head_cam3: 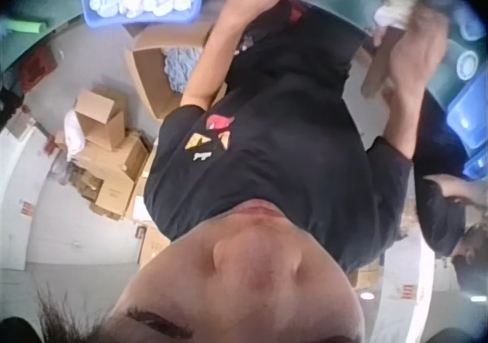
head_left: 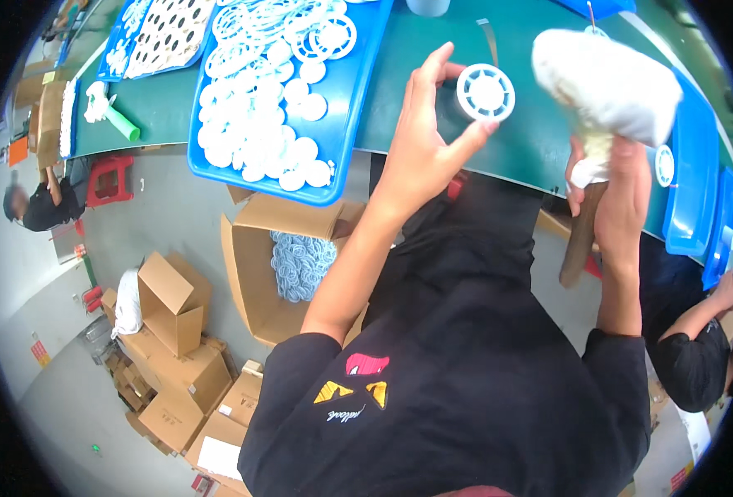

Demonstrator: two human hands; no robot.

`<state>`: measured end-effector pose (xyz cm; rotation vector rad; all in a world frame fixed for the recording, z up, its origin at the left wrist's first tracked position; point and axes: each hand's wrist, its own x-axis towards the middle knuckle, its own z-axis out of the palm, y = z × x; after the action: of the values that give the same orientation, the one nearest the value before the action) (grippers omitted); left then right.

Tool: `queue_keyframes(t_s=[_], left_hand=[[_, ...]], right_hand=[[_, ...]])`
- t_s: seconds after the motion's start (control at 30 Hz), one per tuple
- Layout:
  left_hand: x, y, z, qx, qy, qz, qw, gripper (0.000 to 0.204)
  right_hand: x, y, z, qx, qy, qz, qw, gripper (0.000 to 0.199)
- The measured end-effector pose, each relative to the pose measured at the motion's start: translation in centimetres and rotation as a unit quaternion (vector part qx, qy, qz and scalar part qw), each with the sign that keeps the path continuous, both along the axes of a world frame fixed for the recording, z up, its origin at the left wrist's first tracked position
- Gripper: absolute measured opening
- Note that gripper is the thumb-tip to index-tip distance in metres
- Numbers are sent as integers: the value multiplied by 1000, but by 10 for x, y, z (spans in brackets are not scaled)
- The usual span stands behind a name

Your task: Assembling white plastic electronic components by attaching wires and using a rubber mallet at a factory workbench.

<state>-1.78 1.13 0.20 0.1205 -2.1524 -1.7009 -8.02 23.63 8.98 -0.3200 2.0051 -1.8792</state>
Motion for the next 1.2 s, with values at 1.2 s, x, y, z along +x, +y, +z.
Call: queue_keyframes(t_s=[1.2], left_hand=[[-15,11,12,-78,-46,57,994,101]], right_hand=[[-14,-34,-13,51,20,8,998,47]])
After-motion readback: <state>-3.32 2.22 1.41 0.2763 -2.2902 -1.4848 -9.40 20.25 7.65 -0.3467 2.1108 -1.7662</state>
